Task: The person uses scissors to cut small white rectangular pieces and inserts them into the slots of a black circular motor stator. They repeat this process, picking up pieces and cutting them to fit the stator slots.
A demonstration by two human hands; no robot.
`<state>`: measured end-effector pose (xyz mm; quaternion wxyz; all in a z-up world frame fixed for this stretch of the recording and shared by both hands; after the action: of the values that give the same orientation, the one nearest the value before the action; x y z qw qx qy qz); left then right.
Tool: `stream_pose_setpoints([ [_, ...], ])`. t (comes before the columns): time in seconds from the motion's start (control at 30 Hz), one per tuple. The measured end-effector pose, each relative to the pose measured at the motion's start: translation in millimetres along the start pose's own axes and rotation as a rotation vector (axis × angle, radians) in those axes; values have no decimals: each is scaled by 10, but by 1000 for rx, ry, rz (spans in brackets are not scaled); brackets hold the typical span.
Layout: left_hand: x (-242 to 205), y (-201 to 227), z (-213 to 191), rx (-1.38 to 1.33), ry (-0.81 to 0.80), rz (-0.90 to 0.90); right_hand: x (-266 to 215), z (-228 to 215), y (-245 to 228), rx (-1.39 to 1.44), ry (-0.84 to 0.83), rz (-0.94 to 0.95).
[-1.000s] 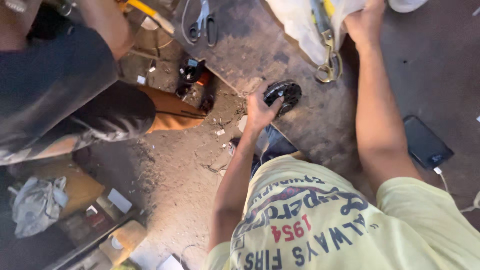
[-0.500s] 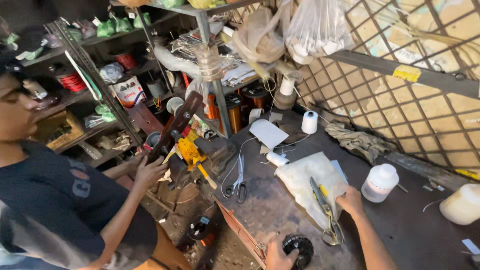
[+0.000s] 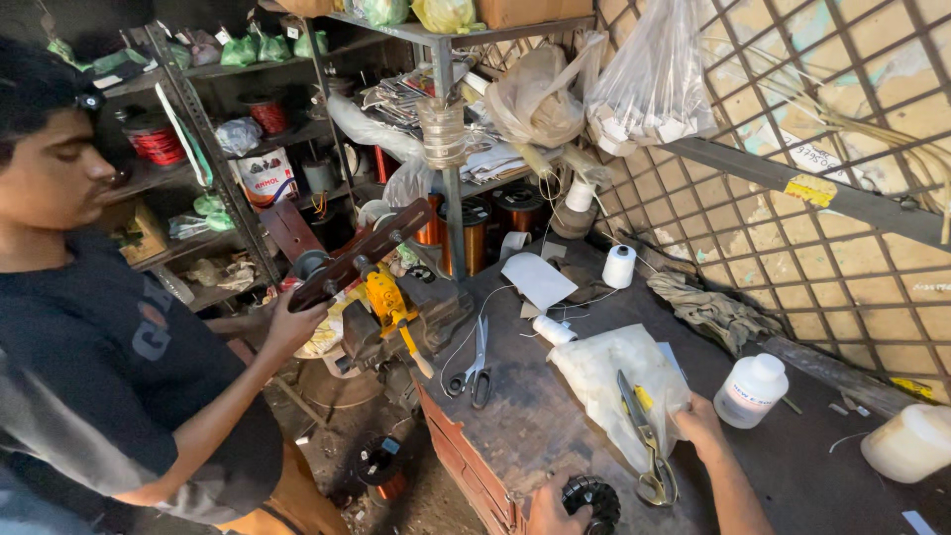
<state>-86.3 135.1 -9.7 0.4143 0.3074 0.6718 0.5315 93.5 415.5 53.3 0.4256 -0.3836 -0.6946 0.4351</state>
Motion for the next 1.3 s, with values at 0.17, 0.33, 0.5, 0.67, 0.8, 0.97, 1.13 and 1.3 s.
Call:
stream_pose_setpoints([
  [0.17, -168, 268, -74, 58, 50, 82, -20, -199, 317, 358, 196, 147],
  [0.33, -236, 299, -106, 128, 103, 186, -479, -479, 811, 485, 176, 231],
  [0.5, -221, 418, -53, 202, 72, 184, -1311, -438, 681, 207, -118, 237],
  [0.67, -268, 156, 22, -18, -41, 139, -1779, -396, 23, -481, -417, -206],
  [0.8, -148, 118, -64, 19, 81, 145, -1773, -433, -351, -510, -451, -189],
  [0.97, -220, 113, -85, 80, 183, 187, -1830, -628, -585, -446, -267, -300],
  [1.13, -341, 159, -17, -1, 178, 200, -1898, -799, -473, -467, -199, -241],
  [1.3, -450, 186, 172, 21, 149, 169, -1907, -972, -352, -509, -122, -154],
])
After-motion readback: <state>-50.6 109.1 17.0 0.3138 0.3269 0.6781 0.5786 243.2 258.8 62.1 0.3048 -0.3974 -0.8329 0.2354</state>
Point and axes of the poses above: each hand's wrist, its own x-axis towards the middle knuckle, its own z-axis out of the palm, y = z × x, the point moved 9 cm from there along x, towards the middle knuckle, and after that the axes turned 12 degrees about -z, right-handed, at the moved point
